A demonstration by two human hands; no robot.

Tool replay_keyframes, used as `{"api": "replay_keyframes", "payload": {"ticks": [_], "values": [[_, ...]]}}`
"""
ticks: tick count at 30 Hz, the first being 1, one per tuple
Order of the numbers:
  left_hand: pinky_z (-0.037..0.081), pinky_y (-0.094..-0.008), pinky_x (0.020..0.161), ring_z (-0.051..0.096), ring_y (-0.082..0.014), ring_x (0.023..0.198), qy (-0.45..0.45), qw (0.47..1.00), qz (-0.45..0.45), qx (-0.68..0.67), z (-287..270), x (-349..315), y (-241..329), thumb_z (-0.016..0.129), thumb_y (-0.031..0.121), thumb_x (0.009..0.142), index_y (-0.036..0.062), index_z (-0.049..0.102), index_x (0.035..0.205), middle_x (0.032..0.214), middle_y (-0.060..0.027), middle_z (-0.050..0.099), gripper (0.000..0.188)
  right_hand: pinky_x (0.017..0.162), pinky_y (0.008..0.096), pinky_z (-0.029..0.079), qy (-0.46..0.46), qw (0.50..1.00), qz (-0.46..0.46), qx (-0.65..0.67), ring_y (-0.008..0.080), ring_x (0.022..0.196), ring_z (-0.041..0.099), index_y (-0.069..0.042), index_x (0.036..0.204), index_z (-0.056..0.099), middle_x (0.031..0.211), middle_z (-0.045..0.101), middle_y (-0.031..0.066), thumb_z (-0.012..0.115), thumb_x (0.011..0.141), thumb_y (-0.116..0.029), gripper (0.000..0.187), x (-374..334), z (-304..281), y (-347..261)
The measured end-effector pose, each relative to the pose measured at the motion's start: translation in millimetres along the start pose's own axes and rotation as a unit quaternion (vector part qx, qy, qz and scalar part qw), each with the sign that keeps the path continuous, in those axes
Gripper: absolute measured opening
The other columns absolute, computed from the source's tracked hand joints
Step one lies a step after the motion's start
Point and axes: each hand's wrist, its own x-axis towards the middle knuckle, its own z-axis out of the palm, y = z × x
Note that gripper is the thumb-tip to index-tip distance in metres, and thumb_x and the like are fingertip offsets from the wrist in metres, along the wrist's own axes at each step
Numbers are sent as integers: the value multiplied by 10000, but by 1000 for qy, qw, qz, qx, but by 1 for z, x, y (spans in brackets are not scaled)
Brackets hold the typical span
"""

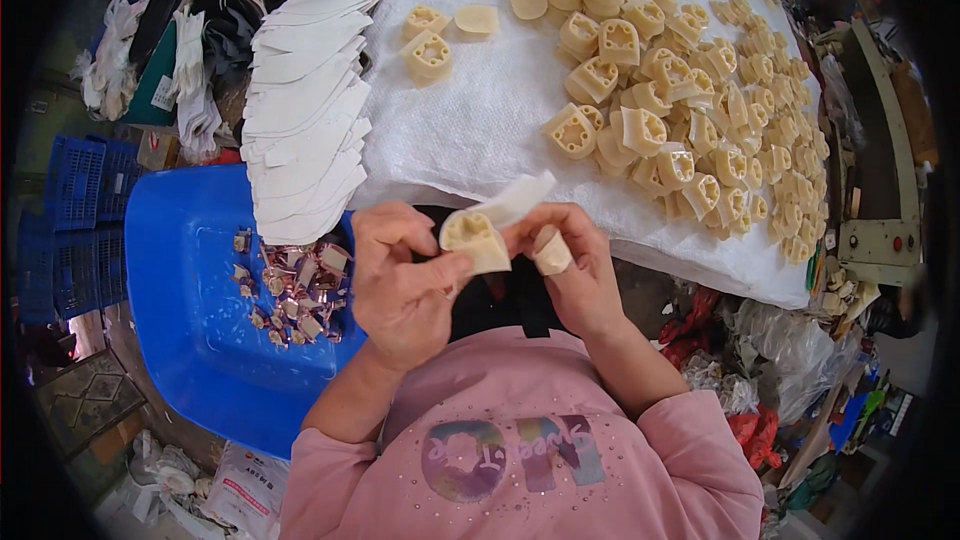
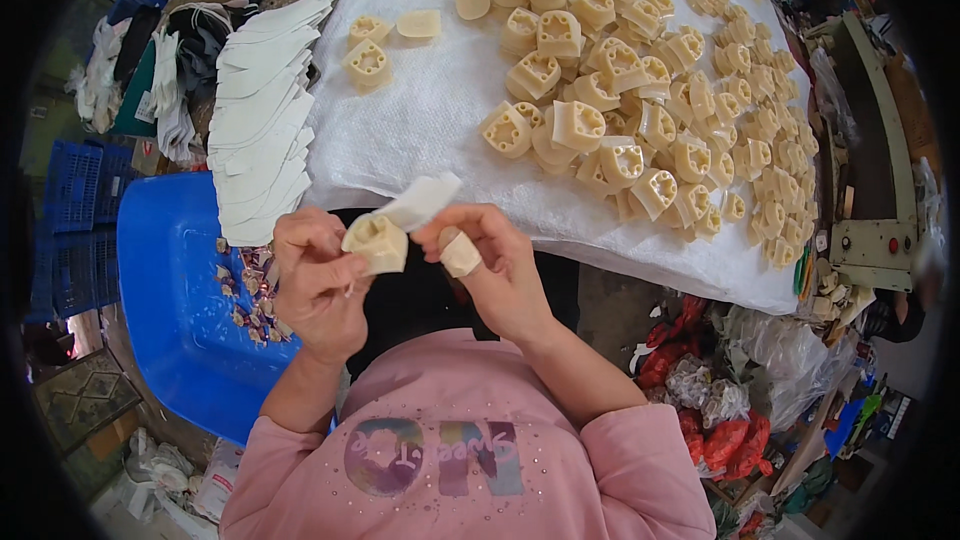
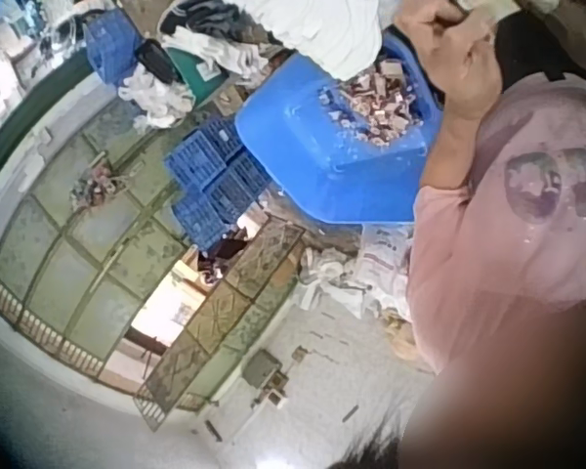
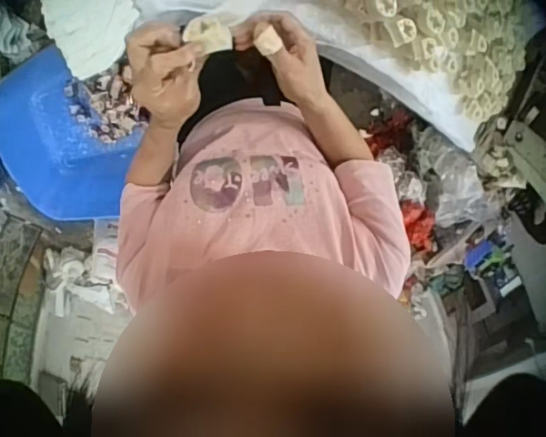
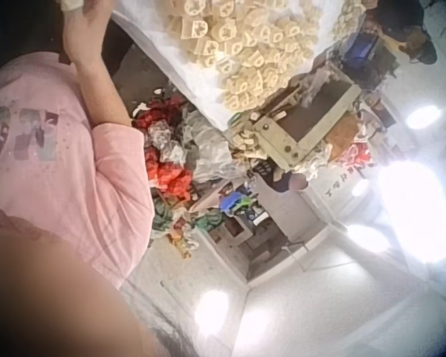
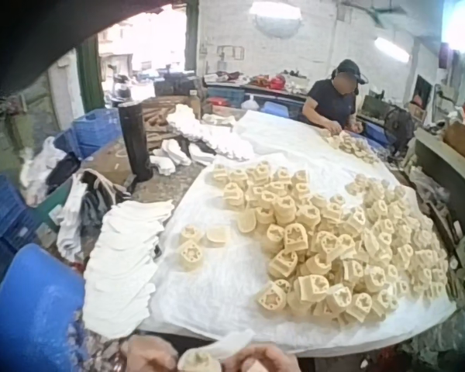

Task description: The person is manually assembling small white plastic shoe components into molds.

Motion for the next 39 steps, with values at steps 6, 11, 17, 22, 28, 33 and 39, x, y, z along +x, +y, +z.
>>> {"api": "replay_keyframes", "payload": {"ticks": [6,11,17,22,28,33,39], "values": [[466,-321,668,562,-265,790,-82,996,-12,-33,11,-6,1,633,-51,733,36,566,827,891,-149,576,144,557,195,420,70,995,24,65,105,794,601,-17,1034,513,987,630,83,446,960,-190,199,-11,2,-8],[455,-313,571,559,-259,728,-100,991,61,67,20,1,0,652,-55,662,-1,552,812,851,-137,573,189,581,209,439,49,998,-15,-36,105,794,603,15,1026,556,976,631,86,439,949,-142,210,-15,-2,-13],[407,-302,535,521,-242,669,-131,972,66,184,23,3,6,646,-78,589,1,561,819,805,-111,544,258,667,263,465,32,987,-25,-159,136,750,584,25,1101,544,948,631,113,418,941,-156,273,-8,8,-12],[451,-281,638,557,-233,740,-141,981,-84,102,16,1,3,609,-75,765,2,533,829,867,-143,562,126,653,260,462,-53,971,-2,-232,114,733,575,11,1070,559,882,623,91,433,947,-237,304,-1,-13,-20],[485,-310,649,599,-262,776,-126,983,-103,-87,20,-2,5,615,-142,689,9,488,762,895,-147,595,210,719,273,488,-102,982,135,-86,126,830,586,7,1052,555,921,628,70,645,845,-132,265,21,-33,-33],[472,-311,607,580,-248,741,-183,983,-8,-23,20,0,6,609,-153,661,3,485,743,890,-148,594,216,715,259,496,-207,971,74,-94,116,832,596,-2,1098,537,905,630,71,695,789,-77,355,27,-33,-30],[463,-294,602,563,-217,711,-156,985,-77,-5,23,-2,6,620,-121,701,-5,518,785,853,-143,602,176,645,231,499,-114,977,95,-151,91,753,603,3,1137,522,840,643,66,605,871,-142,313,22,-27,-17]]}}
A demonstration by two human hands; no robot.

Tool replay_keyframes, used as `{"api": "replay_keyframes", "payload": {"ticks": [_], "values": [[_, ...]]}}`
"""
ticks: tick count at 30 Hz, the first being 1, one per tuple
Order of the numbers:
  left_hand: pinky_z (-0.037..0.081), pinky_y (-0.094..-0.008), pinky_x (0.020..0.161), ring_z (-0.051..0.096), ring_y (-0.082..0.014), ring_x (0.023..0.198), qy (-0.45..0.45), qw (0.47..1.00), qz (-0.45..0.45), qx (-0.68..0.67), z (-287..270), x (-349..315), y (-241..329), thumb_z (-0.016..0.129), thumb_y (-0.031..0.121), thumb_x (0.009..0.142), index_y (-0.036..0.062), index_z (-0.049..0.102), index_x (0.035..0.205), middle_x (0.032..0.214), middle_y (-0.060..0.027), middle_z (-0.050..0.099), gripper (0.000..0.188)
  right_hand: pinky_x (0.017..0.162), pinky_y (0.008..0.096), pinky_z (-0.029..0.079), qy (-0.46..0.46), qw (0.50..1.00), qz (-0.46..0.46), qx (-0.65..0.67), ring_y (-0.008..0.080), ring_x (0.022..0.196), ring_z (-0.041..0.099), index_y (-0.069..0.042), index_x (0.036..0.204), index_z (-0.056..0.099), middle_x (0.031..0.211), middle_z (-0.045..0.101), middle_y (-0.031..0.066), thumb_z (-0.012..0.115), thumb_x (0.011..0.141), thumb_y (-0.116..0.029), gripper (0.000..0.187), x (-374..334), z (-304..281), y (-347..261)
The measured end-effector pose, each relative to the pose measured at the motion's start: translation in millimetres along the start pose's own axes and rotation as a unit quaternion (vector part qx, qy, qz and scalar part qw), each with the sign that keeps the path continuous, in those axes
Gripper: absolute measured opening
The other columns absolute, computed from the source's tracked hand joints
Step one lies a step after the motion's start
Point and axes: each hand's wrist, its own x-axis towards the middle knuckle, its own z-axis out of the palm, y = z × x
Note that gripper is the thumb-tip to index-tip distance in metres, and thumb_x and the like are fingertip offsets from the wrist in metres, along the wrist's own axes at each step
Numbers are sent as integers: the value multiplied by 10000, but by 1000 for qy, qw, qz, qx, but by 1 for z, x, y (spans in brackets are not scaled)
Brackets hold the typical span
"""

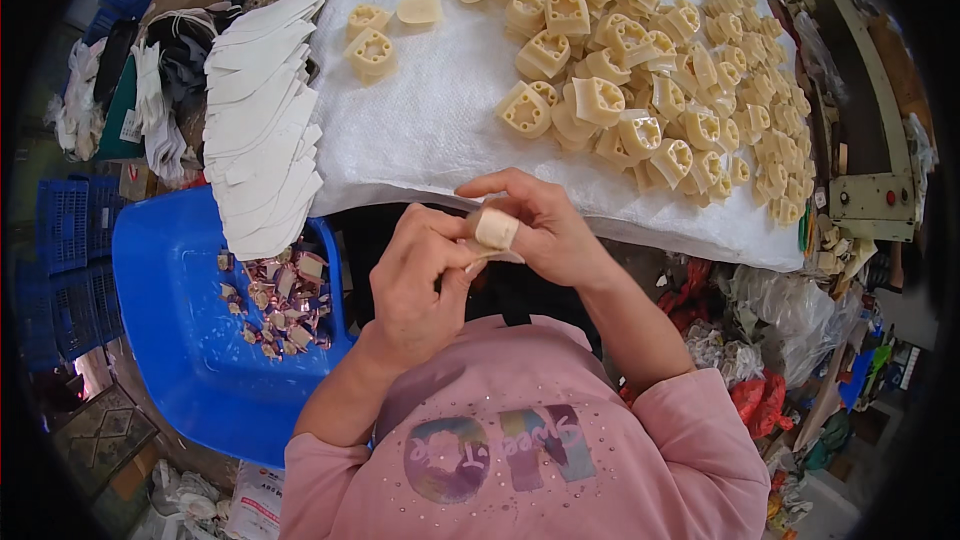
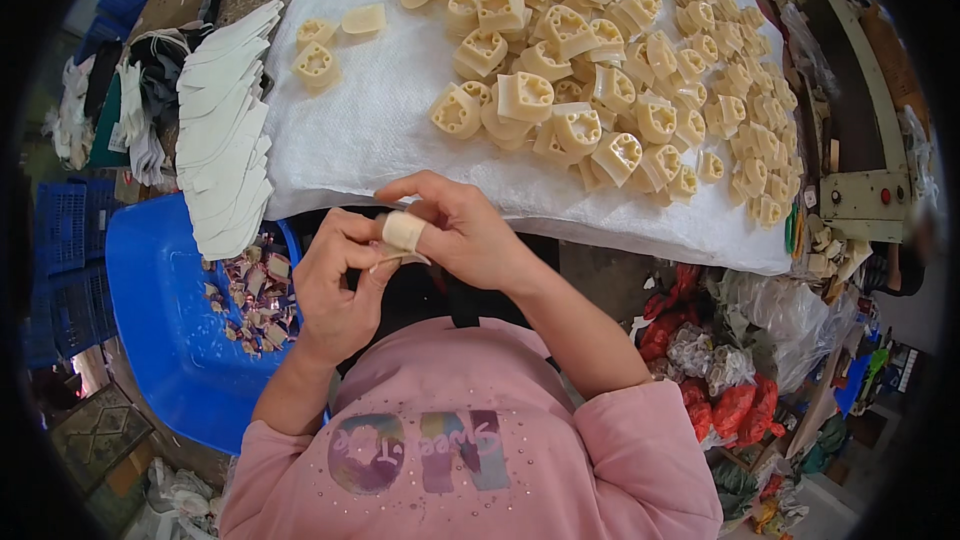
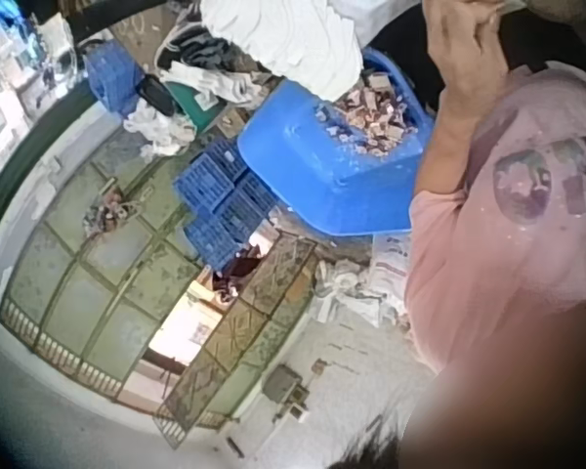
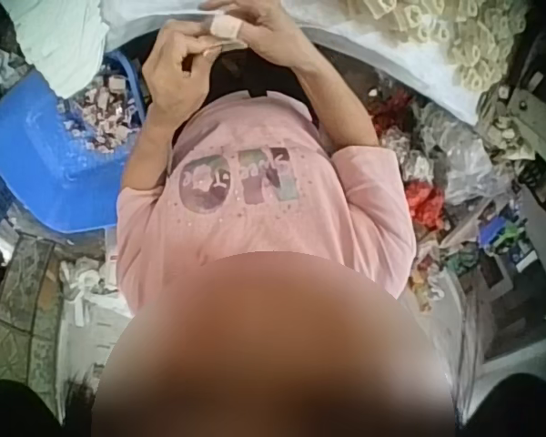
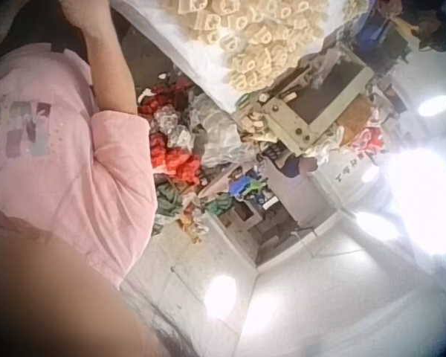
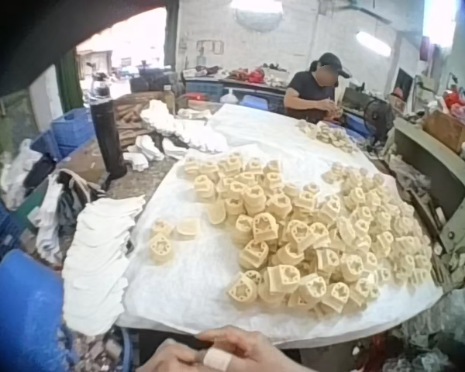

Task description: The person is manually assembling small white plastic shoe components into molds.

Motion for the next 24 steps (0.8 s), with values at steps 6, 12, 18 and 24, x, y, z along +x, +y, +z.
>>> {"api": "replay_keyframes", "payload": {"ticks": [6,12,18,24], "values": [[497,-239,720,586,-96,791,155,948,-198,-194,2,2,6,625,10,841,-32,557,916,927,-115,631,110,774,281,454,58,984,-118,120,154,821,572,-31,1152,536,958,637,68,512,936,-227,293,3,5,8],[498,-243,713,590,-103,784,120,931,-243,-246,8,-2,-2,654,42,832,-24,560,862,920,-127,636,119,837,337,377,103,956,-231,-146,234,948,456,-39,972,544,971,528,74,561,829,-87,151,3,13,6],[495,-232,690,587,-96,760,116,917,-267,-273,7,1,2,665,43,821,-26,565,846,918,-131,630,124,808,333,362,74,983,-163,-47,253,896,447,-37,908,532,925,506,82,559,793,-53,119,3,10,1],[472,-222,673,570,-95,741,95,927,-269,-245,10,0,8,678,81,816,-17,595,838,969,-118,609,130,795,348,337,148,911,-269,-276,275,839,444,-48,853,541,880,507,81,589,756,-75,111,1,13,-1]]}}
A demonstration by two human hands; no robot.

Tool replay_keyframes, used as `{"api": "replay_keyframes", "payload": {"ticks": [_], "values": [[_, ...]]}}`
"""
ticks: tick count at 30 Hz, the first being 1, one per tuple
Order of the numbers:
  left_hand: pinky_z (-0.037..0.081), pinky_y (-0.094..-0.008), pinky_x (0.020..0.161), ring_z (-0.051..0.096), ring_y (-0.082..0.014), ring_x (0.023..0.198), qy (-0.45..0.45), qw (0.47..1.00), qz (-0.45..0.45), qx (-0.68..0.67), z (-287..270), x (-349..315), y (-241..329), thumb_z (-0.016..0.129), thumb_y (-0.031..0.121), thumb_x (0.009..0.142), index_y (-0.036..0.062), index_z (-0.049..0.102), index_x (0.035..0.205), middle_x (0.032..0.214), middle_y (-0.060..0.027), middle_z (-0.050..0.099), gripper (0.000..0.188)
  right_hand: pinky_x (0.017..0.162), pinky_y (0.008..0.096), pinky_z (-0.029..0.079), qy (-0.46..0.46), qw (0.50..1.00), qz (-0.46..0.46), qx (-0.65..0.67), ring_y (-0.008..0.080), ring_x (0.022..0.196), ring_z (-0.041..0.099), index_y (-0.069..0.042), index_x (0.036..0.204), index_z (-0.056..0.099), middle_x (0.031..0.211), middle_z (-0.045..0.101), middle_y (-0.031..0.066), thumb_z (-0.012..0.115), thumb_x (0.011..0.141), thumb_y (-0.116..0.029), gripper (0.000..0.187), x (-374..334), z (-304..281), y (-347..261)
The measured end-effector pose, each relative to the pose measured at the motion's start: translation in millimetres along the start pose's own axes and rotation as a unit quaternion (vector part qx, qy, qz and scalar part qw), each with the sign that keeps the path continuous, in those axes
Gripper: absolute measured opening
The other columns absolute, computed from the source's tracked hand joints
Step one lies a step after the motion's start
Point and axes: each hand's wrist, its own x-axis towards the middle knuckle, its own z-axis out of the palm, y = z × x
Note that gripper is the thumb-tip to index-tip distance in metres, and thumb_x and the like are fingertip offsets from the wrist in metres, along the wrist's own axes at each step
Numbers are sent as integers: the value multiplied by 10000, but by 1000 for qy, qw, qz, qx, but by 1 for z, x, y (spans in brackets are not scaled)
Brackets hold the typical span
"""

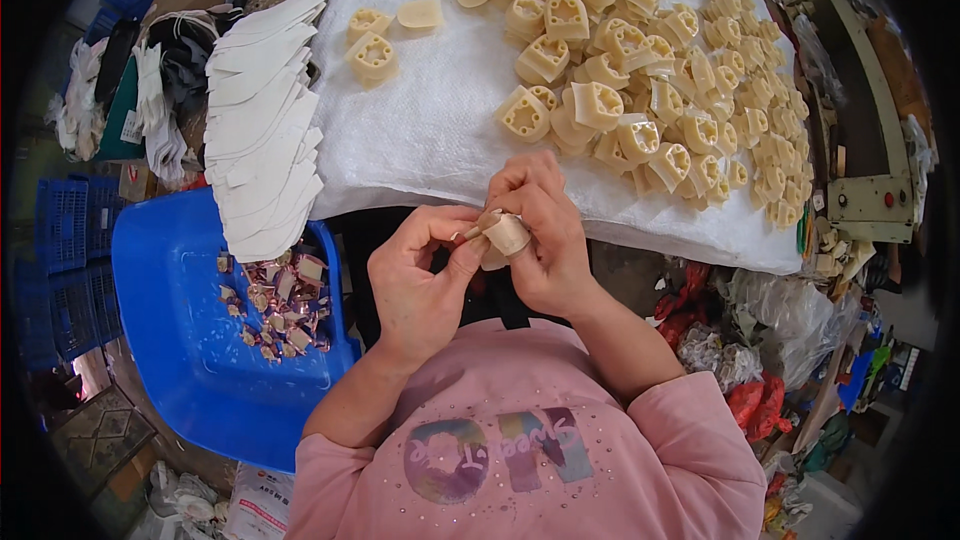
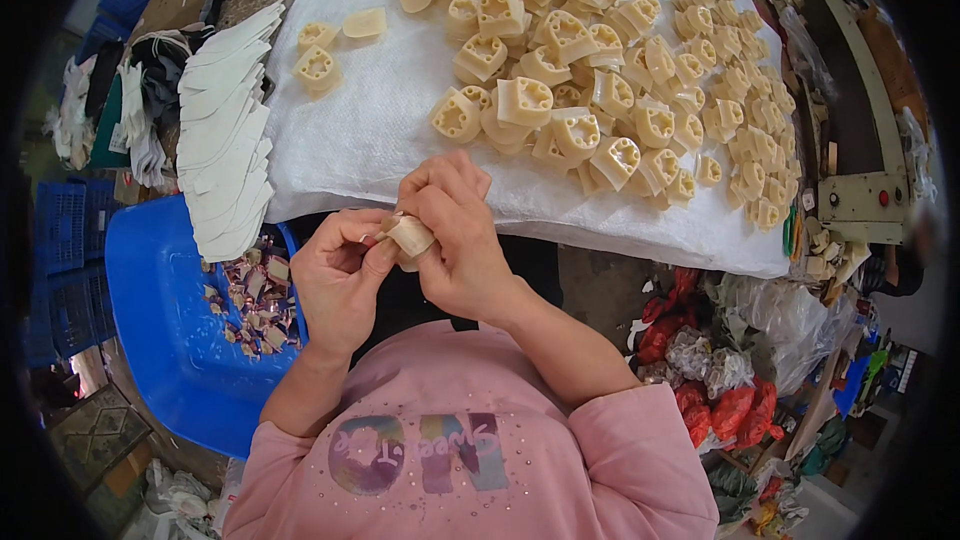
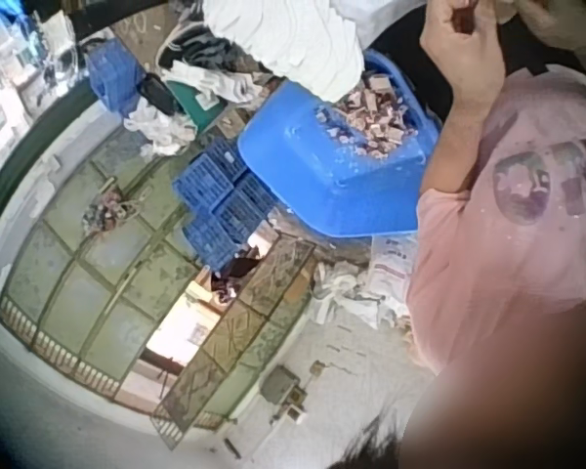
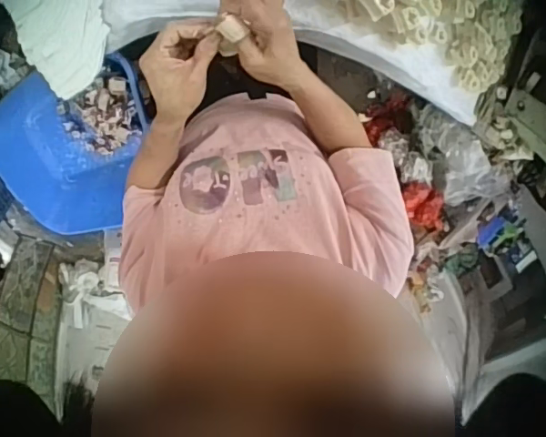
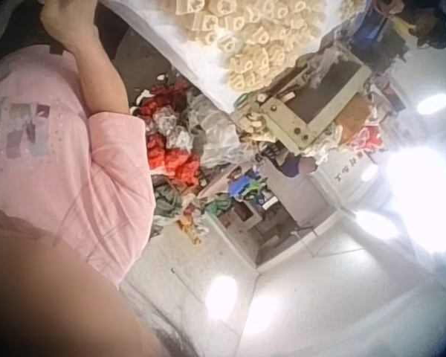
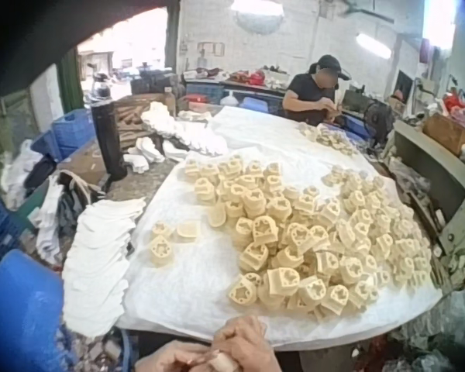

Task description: The person is manually assembling small white plastic shoe components into molds.

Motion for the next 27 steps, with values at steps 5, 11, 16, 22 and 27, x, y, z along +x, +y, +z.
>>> {"api": "replay_keyframes", "payload": {"ticks": [5,11,16,22,27], "values": [[417,-258,753,518,-138,882,-25,971,141,191,-13,7,0,698,101,791,11,625,821,1072,-122,535,120,789,322,381,-16,971,76,226,196,877,457,-42,919,582,888,518,58,611,807,-116,137,-7,-5,5],[389,-311,714,485,-243,918,-29,910,326,254,-19,11,-7,713,-7,646,104,676,793,1025,-81,554,188,849,326,469,-172,830,311,430,191,1014,582,10,1126,544,1065,600,120,731,765,-147,436,11,-26,2],[387,-307,731,482,-217,931,-80,939,281,184,-25,5,-10,694,133,739,87,677,954,1106,-116,534,220,745,323,481,-95,967,55,229,162,839,605,-31,1138,545,942,650,64,745,708,-79,476,7,-21,8],[399,-199,638,477,-79,753,-172,974,-127,-74,-19,1,-6,379,187,903,-16,223,1386,990,-61,521,546,712,326,449,-84,991,-9,105,230,769,528,-74,1113,560,922,615,44,774,657,-104,504,3,-8,-6],[462,-268,655,548,-136,756,-111,989,-74,-65,-12,-5,-13,352,160,890,15,235,1350,912,-97,548,496,806,336,409,-47,995,-1,90,230,894,477,-83,1071,583,937,582,55,716,736,-167,371,-9,5,6]]}}
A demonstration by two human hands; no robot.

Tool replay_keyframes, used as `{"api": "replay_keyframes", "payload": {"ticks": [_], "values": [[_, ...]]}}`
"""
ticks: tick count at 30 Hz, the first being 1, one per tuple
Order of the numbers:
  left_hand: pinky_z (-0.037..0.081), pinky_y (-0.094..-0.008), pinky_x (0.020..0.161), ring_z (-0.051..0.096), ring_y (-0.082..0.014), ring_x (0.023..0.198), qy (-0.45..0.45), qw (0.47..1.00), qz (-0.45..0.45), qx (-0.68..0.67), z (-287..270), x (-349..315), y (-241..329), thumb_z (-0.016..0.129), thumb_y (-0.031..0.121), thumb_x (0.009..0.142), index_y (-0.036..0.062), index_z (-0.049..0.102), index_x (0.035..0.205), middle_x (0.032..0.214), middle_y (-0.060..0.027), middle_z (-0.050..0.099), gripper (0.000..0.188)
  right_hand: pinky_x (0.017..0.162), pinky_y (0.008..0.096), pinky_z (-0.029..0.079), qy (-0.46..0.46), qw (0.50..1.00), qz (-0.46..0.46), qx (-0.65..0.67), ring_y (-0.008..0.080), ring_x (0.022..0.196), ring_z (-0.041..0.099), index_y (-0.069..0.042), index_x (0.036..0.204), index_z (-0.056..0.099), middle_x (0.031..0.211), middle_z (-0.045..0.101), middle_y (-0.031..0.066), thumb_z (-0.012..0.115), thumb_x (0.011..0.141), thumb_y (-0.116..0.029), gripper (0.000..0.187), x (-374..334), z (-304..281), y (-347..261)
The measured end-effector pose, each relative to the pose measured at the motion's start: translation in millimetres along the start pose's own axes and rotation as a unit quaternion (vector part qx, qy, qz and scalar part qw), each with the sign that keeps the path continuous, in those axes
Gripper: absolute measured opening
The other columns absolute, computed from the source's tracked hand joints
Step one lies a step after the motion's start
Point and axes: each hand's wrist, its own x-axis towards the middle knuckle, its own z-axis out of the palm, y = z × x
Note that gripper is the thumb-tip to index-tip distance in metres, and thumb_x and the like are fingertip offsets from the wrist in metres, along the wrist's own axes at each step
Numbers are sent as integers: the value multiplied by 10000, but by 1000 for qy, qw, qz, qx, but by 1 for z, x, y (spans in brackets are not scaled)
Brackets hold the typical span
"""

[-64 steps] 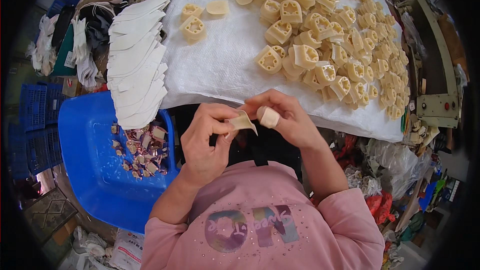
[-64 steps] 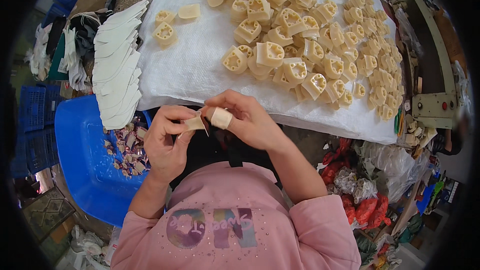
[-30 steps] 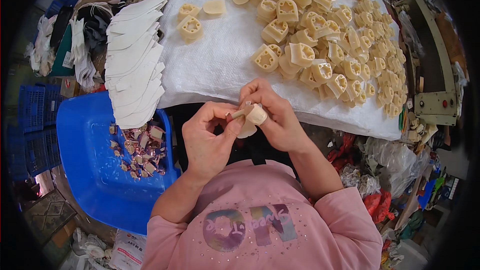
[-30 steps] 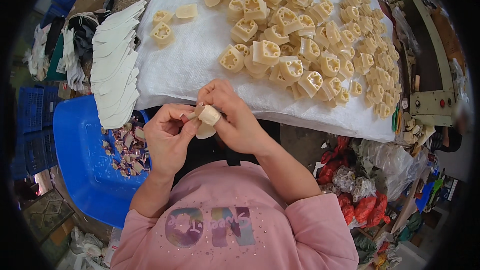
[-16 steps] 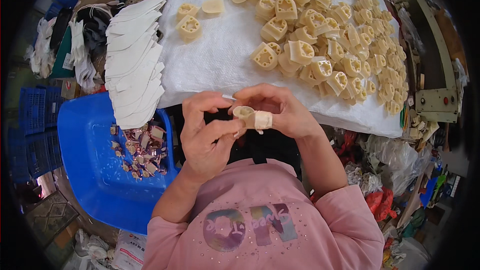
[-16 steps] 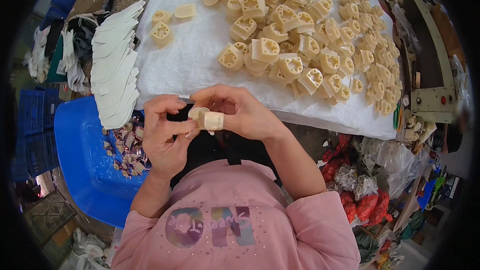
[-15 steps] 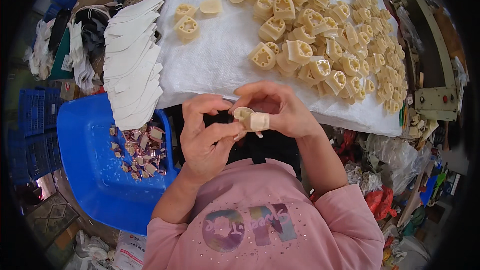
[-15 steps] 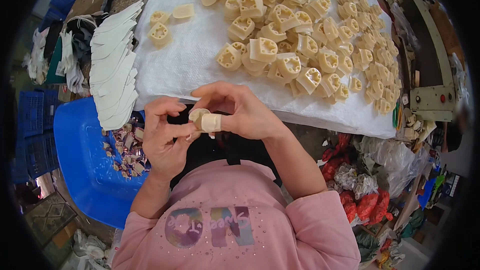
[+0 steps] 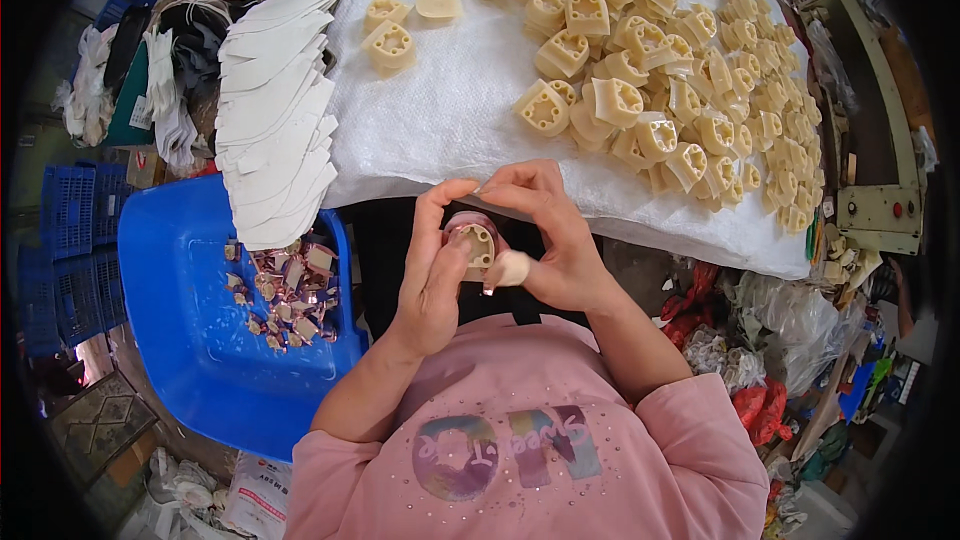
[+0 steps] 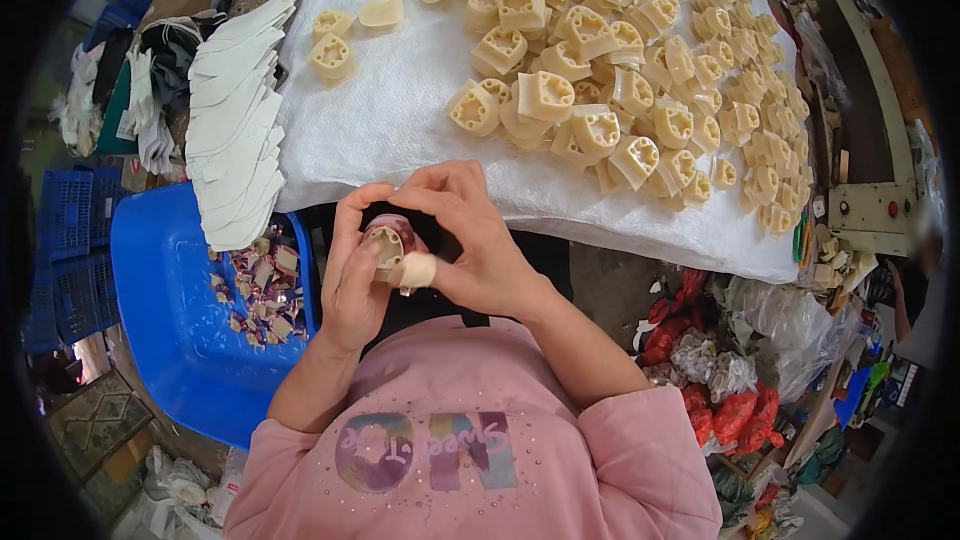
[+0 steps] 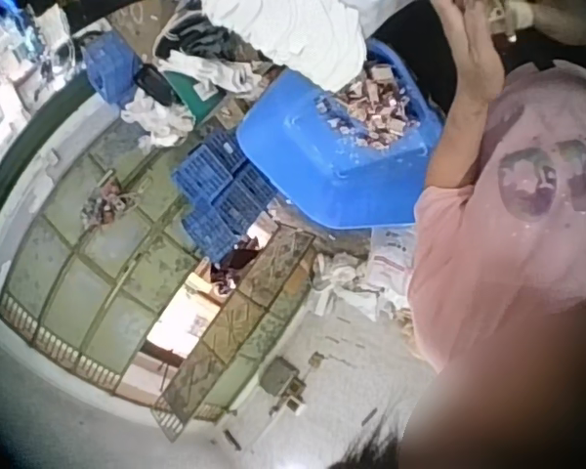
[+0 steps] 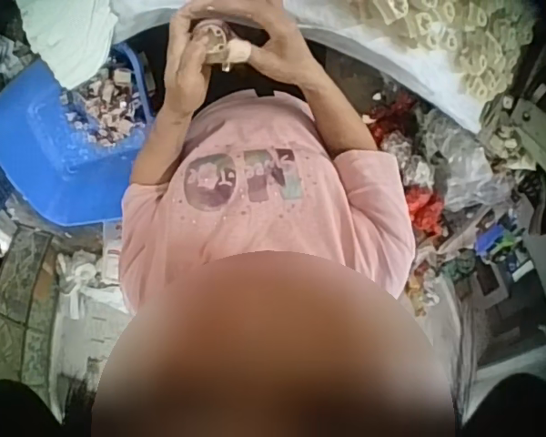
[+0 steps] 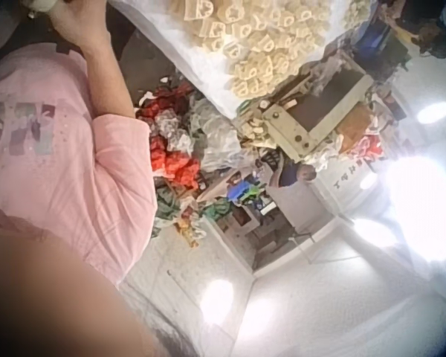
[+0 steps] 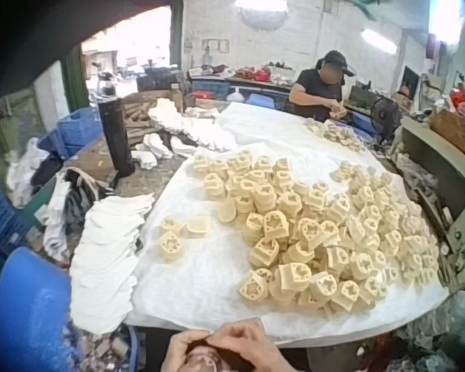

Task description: The person is manually assembling small white plastic shoe components into molds.

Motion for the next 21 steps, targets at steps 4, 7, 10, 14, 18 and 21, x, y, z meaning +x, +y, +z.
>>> {"api": "replay_keyframes", "payload": {"ticks": [4,7,10,14,18,21], "values": [[453,-263,578,546,-141,686,-23,999,28,-12,2,1,-7,320,378,955,52,119,1403,901,-102,553,589,726,313,475,-17,972,154,175,190,837,535,-71,1024,583,900,563,61,579,874,-238,224,1,1,-6],[459,-265,586,548,-140,684,-33,999,39,-9,7,1,-2,261,572,931,50,62,1432,966,-104,548,749,507,227,503,-102,871,308,370,135,630,572,-58,991,574,837,557,56,513,919,-263,225,20,-8,-20],[461,-255,718,543,-141,885,55,990,106,78,19,1,-1,245,521,953,10,175,1402,1116,-122,500,685,402,178,456,-99,884,280,362,78,539,541,-39,937,569,812,553,49,534,909,-224,191,17,1,-11],[437,-235,754,517,-134,924,105,955,172,216,22,2,-8,235,459,973,-22,295,1303,1112,-127,477,587,547,241,453,-69,934,179,302,98,656,533,-43,916,567,850,552,52,549,895,-190,149,-1,17,1],[428,-214,709,514,-109,803,140,959,142,200,16,-2,-12,276,418,981,5,331,1250,968,-83,479,495,806,344,378,-22,980,111,164,217,872,494,-65,995,554,895,555,52,479,910,-200,177,-5,25,-5],[417,-203,661,507,-96,754,185,954,174,158,15,6,-20,296,407,981,13,314,1268,942,-74,489,487,847,335,374,-5,993,65,96,237,934,497,-61,1119,521,1001,541,76,427,929,-191,249,-12,31,0]]}}
